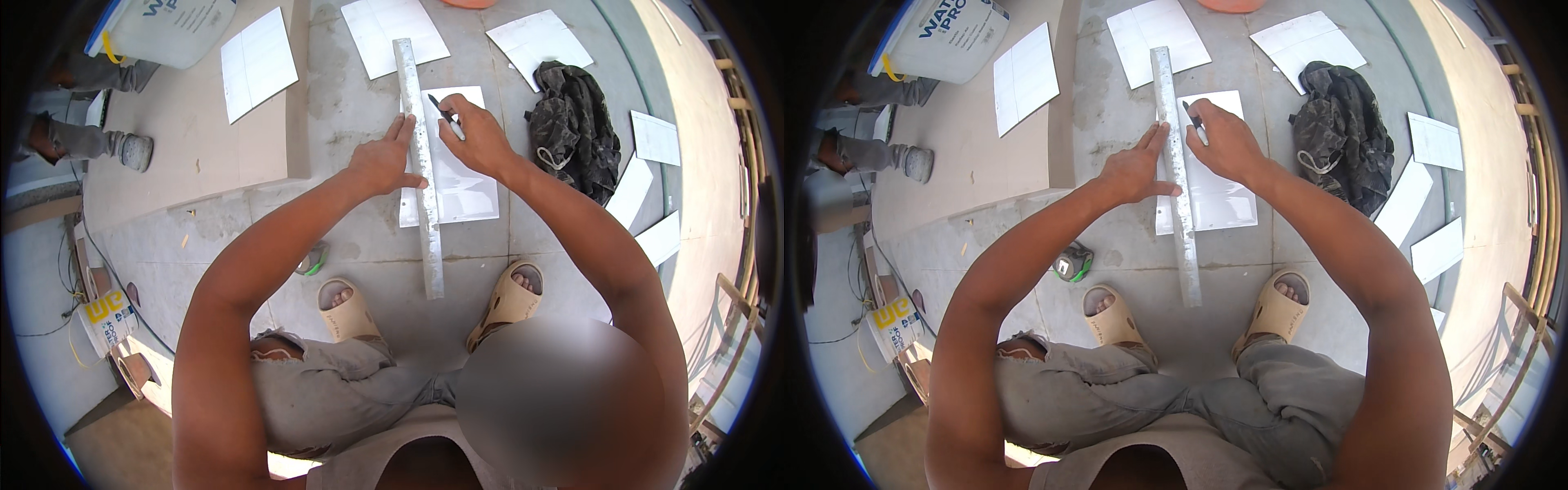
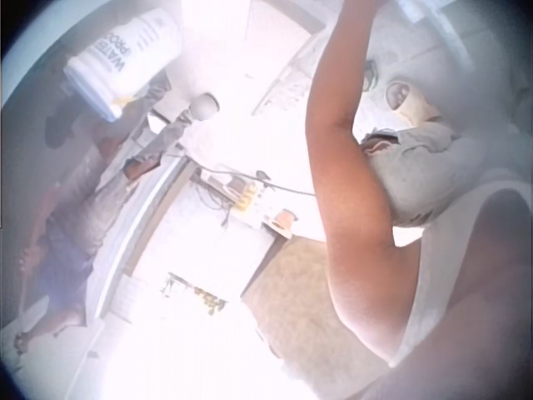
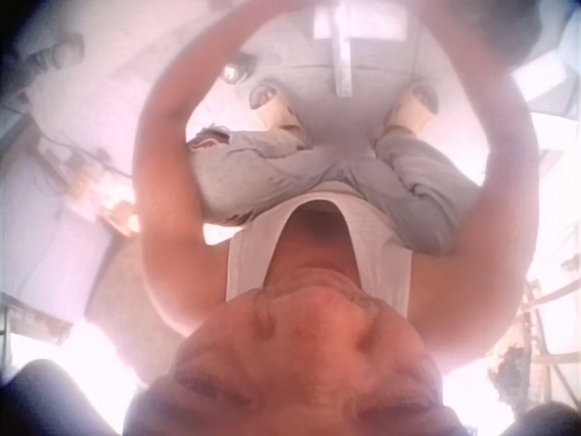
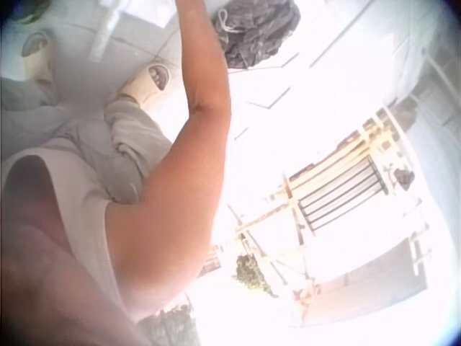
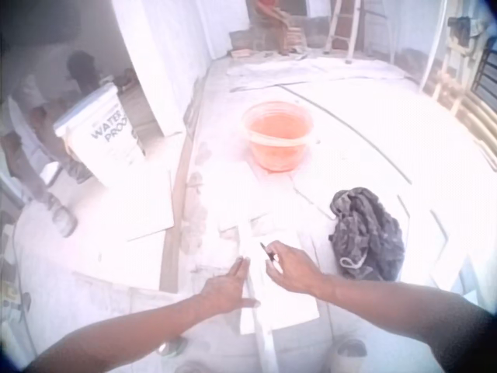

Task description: The person sits on the floor and repeatedly measures and marks white rectangular tiles using a tape measure, a metal ruler, and a marker. They wipe the tiles with a dark cloth between measurements and arrange them on the floor.

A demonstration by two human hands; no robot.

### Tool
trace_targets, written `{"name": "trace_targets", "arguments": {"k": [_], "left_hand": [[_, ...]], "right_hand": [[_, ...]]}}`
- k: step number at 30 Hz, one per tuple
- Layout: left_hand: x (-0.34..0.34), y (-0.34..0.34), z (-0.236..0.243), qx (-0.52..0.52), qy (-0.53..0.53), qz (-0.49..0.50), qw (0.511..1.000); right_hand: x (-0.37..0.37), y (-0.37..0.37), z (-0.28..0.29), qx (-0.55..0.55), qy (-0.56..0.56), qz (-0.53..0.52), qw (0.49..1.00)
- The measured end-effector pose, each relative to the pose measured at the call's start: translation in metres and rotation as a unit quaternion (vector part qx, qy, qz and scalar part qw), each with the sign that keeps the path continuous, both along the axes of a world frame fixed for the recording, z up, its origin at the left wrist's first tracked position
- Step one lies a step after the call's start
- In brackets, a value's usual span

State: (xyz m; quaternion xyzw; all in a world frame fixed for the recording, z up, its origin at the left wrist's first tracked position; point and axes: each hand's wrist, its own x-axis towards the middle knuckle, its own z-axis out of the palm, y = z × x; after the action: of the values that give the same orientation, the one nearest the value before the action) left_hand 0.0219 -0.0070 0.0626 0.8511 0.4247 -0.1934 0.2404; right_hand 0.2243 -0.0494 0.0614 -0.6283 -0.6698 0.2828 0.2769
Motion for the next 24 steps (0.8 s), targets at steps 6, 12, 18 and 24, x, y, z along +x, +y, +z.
{"name": "trace_targets", "arguments": {"k": [6, 12, 18, 24], "left_hand": [[0.001, 0.000, 0.001, -0.004, 0.010, -0.001, 1.000], [0.003, 0.002, 0.002, -0.010, 0.013, 0.000, 1.000], [0.003, 0.001, 0.002, -0.007, 0.015, -0.002, 1.000], [0.003, 0.001, 0.001, -0.003, 0.015, -0.001, 1.000]], "right_hand": [[-0.004, 0.018, -0.011, 0.028, -0.023, 0.018, 0.999], [-0.002, 0.025, -0.018, 0.021, -0.025, 0.023, 0.999], [-0.003, 0.013, 0.000, -0.003, -0.020, 0.046, 0.999], [-0.011, -0.037, 0.017, -0.068, -0.007, 0.073, 0.995]]}}
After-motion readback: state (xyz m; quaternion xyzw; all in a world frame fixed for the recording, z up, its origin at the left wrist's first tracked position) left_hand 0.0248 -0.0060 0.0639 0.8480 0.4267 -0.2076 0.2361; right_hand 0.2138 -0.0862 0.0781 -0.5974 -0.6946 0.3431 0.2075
